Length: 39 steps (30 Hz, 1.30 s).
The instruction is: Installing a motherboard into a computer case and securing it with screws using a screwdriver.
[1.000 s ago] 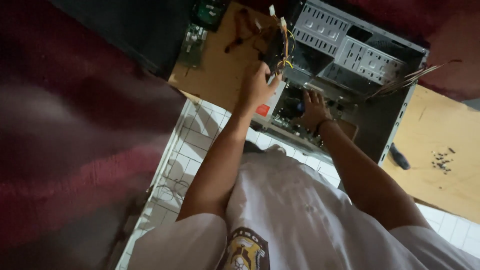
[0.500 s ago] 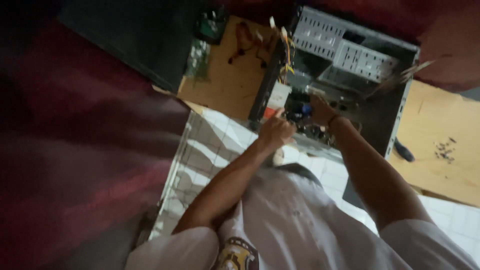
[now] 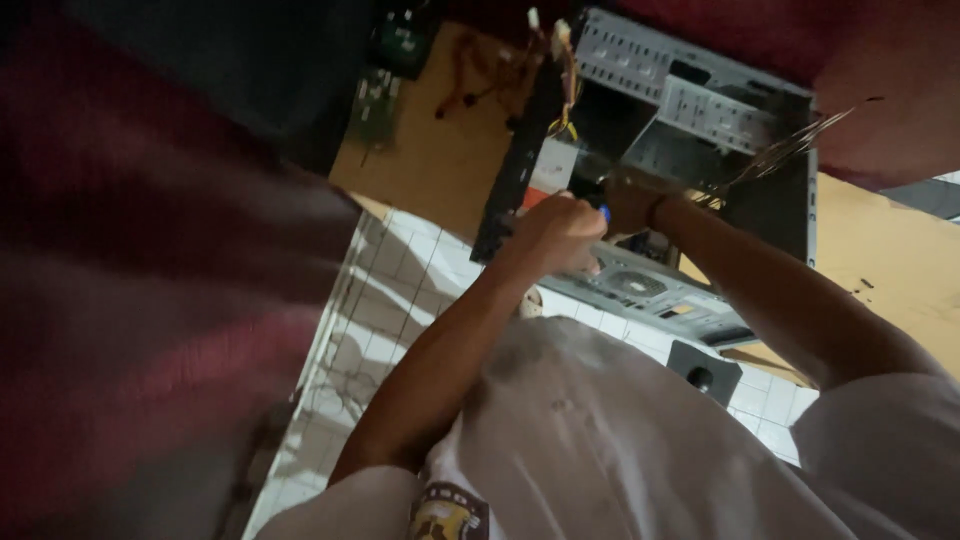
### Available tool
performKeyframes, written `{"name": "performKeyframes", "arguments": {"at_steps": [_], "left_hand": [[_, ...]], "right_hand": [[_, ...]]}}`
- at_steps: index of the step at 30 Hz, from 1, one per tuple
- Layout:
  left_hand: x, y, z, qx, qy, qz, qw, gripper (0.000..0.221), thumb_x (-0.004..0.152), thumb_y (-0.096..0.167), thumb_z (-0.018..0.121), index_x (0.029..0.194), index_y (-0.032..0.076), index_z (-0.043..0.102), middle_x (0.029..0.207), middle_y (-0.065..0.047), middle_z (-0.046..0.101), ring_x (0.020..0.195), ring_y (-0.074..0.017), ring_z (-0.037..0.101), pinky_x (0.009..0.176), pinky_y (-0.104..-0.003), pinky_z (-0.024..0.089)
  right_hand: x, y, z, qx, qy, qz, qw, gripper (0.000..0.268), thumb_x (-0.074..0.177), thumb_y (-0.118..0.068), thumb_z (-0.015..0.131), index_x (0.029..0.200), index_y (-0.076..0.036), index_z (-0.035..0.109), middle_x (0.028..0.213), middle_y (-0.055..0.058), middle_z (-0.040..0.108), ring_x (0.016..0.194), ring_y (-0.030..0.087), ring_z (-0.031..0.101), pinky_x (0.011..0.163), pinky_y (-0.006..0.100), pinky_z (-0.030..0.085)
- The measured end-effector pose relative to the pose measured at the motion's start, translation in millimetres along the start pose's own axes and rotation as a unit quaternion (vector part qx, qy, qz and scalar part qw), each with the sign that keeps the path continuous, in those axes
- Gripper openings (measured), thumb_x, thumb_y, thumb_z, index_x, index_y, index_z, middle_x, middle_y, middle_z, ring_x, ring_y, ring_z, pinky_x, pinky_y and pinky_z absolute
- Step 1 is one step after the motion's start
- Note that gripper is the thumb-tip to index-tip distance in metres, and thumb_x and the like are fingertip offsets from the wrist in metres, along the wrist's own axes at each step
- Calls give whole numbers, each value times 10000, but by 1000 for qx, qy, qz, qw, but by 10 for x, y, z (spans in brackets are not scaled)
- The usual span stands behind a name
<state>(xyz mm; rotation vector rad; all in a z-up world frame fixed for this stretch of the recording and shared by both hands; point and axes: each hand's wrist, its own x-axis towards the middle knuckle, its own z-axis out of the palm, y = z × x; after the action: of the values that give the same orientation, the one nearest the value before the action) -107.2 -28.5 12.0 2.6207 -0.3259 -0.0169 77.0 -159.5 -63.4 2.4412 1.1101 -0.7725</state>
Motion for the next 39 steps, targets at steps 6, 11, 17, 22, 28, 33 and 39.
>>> {"name": "performKeyframes", "arguments": {"at_steps": [6, 11, 17, 22, 28, 33, 39], "left_hand": [[-88, 131, -240, -18, -36, -28, 999, 377, 747, 368, 897, 941, 94, 725, 940, -131, 755, 1031, -378, 715, 930, -500, 569], [-32, 111, -153, -13, -35, -30, 999, 432, 702, 398, 918, 908, 65, 737, 935, -153, 759, 1002, -404, 722, 876, -517, 602], [-74, 195, -284, -13, -40, -36, 998, 386, 735, 370, 898, 876, 48, 740, 906, -168, 760, 986, -416, 726, 875, -528, 605], [-71, 204, -330, 1, -48, -6, 999, 410, 735, 385, 889, 873, 24, 753, 905, -189, 764, 983, -432, 729, 886, -542, 606], [-17, 160, -293, -1, -61, -2, 998, 382, 753, 365, 878, 880, 29, 746, 926, -186, 763, 1006, -441, 717, 870, -524, 608], [-48, 155, -296, -18, -75, -14, 997, 351, 746, 353, 876, 872, 52, 747, 903, -166, 762, 994, -421, 719, 860, -511, 608], [-2, 96, -140, 3, -32, 29, 999, 376, 740, 357, 883, 809, 17, 740, 819, -167, 761, 914, -417, 739, 986, -512, 547]], "right_hand": [[-217, -305, -125, -91, 54, 35, 994, 797, 717, -786, 641, 1252, -196, 623, 1302, 58, 659, 1187, 293, 661, 1008, 453, 493], [-437, -468, -226, -179, 91, 76, 977, 419, 910, -604, 576, 1006, -283, 828, 1131, -82, 792, 1113, 163, 713, 980, 331, 478], [-32, 54, 27, -58, 120, -102, 986, 425, 738, -496, 721, 820, -81, 765, 833, 140, 773, 927, 369, 758, 681, 443, 603], [96, 179, 227, -64, 112, -41, 991, 581, 689, -594, 745, 1070, -156, 722, 1056, 78, 741, 1101, 326, 720, 823, 463, 612], [24, -54, 32, -7, 117, -27, 993, 605, 660, -606, 746, 1015, -116, 752, 1061, 147, 766, 1083, 378, 715, 881, 505, 567], [-152, -304, -57, 11, 134, 208, 969, 585, 937, -566, 549, 1151, -61, 754, 1161, 172, 768, 1141, 318, 704, 1064, 483, 411], [354, 633, 570, -78, 73, -85, 991, 1162, 523, -861, 763, 1390, -117, 553, 1367, 160, 662, 1362, 369, 555, 1129, 567, 412]]}}
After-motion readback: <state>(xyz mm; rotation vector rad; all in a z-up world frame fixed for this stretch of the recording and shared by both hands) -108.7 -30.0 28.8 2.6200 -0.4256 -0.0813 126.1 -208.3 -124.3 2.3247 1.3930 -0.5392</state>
